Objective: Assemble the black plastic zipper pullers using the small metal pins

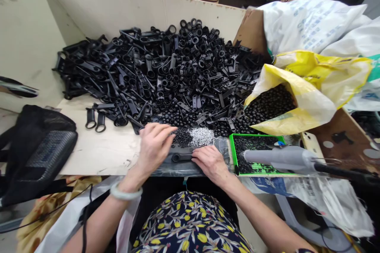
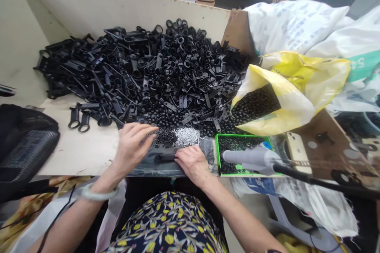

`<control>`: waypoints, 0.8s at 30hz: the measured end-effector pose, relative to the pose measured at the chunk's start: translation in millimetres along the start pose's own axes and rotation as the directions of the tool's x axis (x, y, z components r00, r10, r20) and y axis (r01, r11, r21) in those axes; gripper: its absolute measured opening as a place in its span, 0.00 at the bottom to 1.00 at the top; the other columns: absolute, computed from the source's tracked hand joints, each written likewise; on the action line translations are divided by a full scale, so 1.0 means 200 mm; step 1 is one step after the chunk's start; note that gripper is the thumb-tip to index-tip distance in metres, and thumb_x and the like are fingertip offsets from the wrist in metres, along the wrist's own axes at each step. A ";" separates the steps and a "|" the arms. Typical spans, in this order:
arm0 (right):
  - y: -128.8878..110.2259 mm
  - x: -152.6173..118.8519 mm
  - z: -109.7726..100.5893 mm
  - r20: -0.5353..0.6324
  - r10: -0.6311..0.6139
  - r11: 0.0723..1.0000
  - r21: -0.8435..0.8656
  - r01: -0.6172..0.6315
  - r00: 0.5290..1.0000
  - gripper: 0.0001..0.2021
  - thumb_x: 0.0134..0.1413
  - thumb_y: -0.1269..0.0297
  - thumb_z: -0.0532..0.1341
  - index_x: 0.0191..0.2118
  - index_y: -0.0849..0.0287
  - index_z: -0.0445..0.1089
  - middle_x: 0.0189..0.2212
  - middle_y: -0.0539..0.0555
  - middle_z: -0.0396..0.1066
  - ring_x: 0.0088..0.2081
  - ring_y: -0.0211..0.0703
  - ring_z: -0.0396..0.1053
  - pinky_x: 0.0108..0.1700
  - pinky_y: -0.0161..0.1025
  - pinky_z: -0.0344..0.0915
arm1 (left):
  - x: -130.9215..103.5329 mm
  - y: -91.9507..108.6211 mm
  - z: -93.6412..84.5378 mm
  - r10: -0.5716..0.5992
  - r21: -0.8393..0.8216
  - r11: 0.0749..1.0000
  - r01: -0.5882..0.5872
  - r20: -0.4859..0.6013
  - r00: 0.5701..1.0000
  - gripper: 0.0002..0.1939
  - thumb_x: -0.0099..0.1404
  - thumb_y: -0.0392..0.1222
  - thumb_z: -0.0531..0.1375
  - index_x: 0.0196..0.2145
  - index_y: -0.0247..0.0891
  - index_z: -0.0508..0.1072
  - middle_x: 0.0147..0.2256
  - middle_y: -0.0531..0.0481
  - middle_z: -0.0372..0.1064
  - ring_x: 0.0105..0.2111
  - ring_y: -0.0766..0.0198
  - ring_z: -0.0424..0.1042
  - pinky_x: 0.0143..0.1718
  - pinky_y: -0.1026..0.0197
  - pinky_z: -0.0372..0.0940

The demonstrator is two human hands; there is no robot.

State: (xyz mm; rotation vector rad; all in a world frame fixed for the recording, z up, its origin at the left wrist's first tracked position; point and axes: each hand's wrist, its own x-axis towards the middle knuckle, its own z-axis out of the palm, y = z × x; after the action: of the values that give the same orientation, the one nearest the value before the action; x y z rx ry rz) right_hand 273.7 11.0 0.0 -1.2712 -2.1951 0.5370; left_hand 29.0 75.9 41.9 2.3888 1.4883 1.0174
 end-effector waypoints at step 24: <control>0.06 0.01 -0.05 -0.063 0.136 0.921 -0.359 -0.149 0.989 0.09 0.72 0.63 0.58 0.43 0.54 0.77 0.38 0.55 0.76 0.41 0.49 0.65 0.43 0.46 0.58 | -0.22 0.30 0.10 -0.376 -0.522 0.689 0.503 0.336 0.863 0.10 0.69 0.43 0.63 0.45 0.41 0.81 0.41 0.48 0.82 0.38 0.59 0.78 0.43 0.58 0.72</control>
State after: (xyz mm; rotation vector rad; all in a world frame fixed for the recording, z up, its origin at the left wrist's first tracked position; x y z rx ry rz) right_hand 286.4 19.5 0.9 -1.6267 -2.2509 0.1582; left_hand 74.1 13.4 33.3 1.5312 1.3137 0.9049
